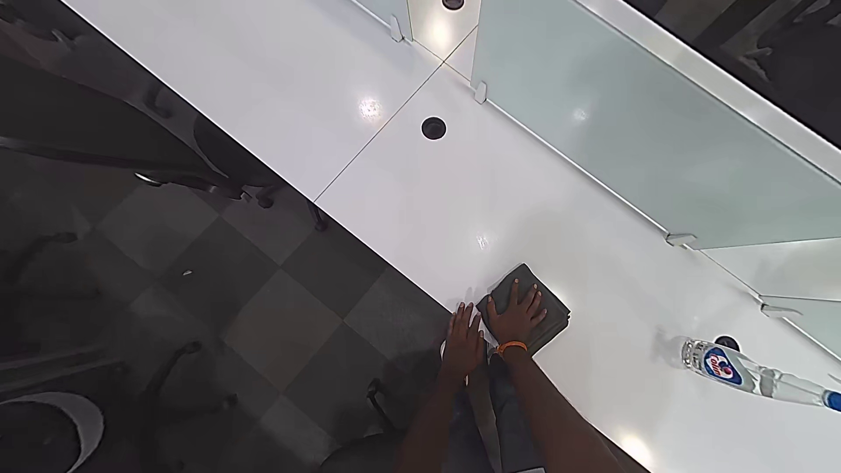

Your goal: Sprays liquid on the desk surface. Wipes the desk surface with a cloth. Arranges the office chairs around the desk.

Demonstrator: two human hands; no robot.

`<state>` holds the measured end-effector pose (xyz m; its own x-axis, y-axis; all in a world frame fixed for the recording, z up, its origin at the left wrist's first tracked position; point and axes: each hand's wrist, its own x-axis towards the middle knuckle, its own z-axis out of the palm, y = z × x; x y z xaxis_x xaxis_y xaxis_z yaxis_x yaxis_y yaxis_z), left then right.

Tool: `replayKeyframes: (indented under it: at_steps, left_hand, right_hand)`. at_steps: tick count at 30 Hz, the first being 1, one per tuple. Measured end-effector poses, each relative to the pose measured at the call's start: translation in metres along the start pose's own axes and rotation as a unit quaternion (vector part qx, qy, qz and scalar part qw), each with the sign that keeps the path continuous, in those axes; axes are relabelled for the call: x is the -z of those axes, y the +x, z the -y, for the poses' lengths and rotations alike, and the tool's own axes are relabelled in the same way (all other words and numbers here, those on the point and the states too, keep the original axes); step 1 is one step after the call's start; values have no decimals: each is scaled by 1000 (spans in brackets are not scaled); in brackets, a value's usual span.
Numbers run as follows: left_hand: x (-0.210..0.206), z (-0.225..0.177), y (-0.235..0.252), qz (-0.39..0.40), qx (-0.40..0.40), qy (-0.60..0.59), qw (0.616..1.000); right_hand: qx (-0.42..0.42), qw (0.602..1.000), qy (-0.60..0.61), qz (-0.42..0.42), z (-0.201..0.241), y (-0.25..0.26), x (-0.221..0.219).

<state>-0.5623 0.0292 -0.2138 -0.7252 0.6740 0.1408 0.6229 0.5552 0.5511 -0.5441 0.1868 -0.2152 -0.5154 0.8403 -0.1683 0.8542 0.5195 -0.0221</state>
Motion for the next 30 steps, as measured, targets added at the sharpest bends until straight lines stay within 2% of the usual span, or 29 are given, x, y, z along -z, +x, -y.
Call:
replayKeyframes:
  at_steps: [7,13,20,25,30]
  left_hand:
    - [-6,-6,21,26,-29,-10,999]
    - [-14,-9,29,71,-38,-15,997]
    - [-45,-48,72,96,-85,-45,991]
    - [-71,-74,115,99,-114,-4,989]
    - [-92,-81,148,112,-147,-1,983]
  right_hand:
    - [-13,999,5,-38,3,66,7]
    - [-66,997,5,-28,6,128,23]
    - [-31,997,39,-52,-2,190,28]
    - [-18,996,59,-63,-7,231,35]
    - [-5,993,87,-76,-8,272,44]
